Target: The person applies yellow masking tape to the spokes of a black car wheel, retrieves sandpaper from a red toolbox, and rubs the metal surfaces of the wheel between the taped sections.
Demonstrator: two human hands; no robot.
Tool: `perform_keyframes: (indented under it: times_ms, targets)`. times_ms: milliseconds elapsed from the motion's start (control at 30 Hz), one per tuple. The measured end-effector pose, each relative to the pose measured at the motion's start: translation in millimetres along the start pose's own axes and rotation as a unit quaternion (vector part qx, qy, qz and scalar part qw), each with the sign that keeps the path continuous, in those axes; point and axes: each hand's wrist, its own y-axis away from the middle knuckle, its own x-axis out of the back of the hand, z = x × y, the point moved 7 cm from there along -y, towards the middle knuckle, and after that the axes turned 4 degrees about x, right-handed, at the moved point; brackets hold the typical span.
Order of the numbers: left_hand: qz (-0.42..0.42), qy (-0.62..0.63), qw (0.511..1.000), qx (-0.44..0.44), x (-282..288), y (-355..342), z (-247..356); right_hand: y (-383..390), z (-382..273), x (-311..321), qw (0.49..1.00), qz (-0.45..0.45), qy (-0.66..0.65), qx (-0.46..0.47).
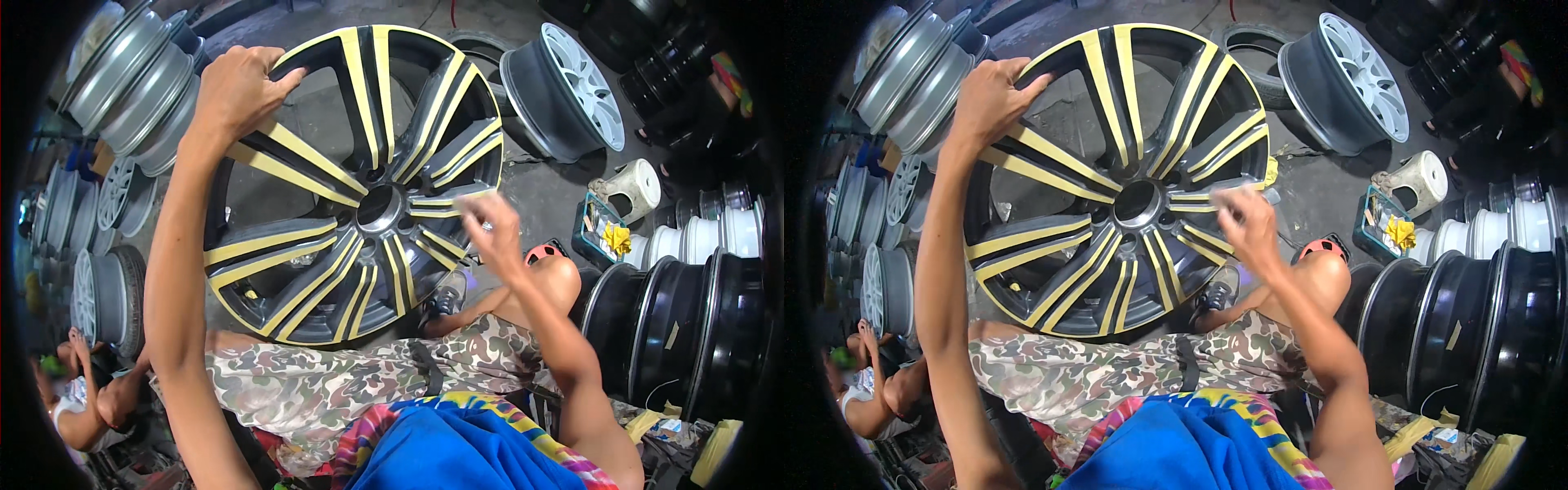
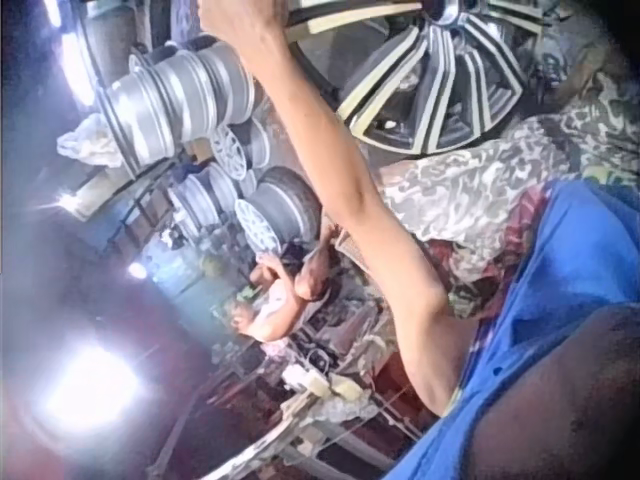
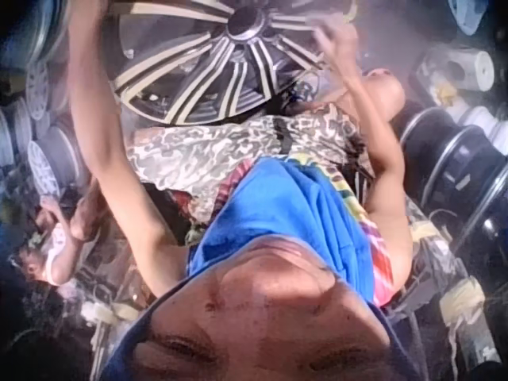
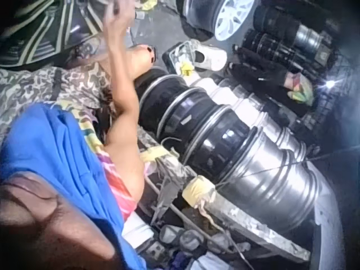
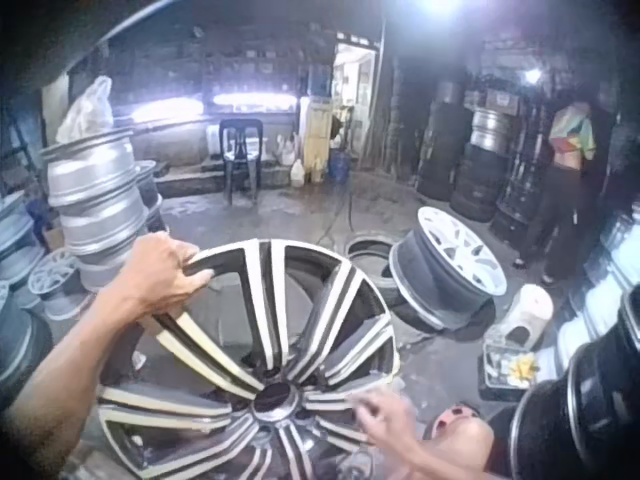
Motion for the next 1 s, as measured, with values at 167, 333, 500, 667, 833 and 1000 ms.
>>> perform_keyframes:
  times_ms: [167,333,500,667,833,1000]
  targets:
    - [0.029,0.047,0.998,0.026,4,11,4,-73,0,31,0.995,0.013,0.088,0.048]
    - [0.037,0.014,0.999,0.013,9,15,3,-89,19,24,0.983,0.009,0.136,0.123]
    - [-0.007,0.037,0.998,0.048,4,12,4,-92,34,19,0.978,0.0,0.169,0.118]
    - [0.026,0.092,0.995,0.029,6,13,5,-76,90,10,0.948,0.012,-0.25,-0.194]
    - [0.0,0.095,0.995,0.037,5,15,2,-79,91,-4,0.97,0.032,-0.155,-0.186]
    - [0.019,0.088,0.995,0.031,5,14,-2,-83,75,-2,0.982,0.066,-0.09,-0.152]
